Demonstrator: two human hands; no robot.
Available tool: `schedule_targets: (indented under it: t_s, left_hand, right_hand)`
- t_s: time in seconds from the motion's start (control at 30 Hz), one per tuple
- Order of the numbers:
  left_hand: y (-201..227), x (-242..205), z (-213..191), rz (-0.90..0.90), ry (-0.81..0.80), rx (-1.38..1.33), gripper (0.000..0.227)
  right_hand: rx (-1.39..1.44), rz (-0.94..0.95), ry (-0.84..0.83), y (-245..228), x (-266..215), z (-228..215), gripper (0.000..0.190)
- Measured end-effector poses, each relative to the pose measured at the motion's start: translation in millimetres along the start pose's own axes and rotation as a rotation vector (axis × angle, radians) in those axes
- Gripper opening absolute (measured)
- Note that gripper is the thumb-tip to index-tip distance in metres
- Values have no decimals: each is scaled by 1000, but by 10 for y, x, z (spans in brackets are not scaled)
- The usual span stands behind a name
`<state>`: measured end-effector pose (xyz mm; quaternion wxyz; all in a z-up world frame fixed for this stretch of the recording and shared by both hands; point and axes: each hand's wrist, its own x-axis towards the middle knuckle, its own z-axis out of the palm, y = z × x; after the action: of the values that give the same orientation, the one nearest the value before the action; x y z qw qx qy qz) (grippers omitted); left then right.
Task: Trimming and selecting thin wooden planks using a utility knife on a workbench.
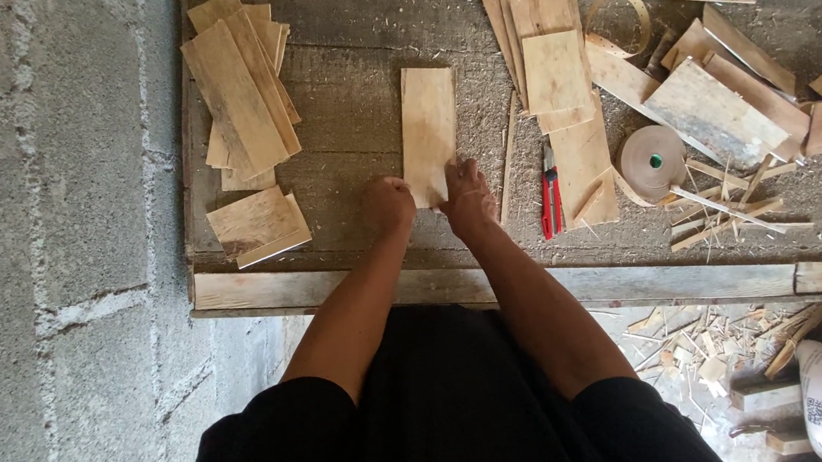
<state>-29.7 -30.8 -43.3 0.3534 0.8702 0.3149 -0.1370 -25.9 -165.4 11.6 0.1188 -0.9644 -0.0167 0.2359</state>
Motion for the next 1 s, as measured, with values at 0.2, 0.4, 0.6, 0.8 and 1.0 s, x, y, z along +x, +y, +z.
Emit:
schedule_targets:
  t_s: [0.2, 0.4, 0.6, 0.8, 1.0]
  left_hand:
    - [-167, 164, 205, 40, -12, -46, 10]
    - [78, 241, 50, 176, -14, -177, 15]
    - [225, 692, 353, 440, 216, -218, 48]
    - [395, 665, 177, 421, 151, -179, 52]
    - [305, 665, 228, 577, 180, -118, 42]
  right_hand:
    - [-29, 24, -41, -53, 1, -68, 87]
    - [-56, 6, 2, -33, 4, -5, 87]
    - [-23, 7, -4, -93, -15, -107, 86]
    - [-9, 54, -85, -64, 45, -68, 78]
    - [-3, 73, -107, -105, 7, -152, 74]
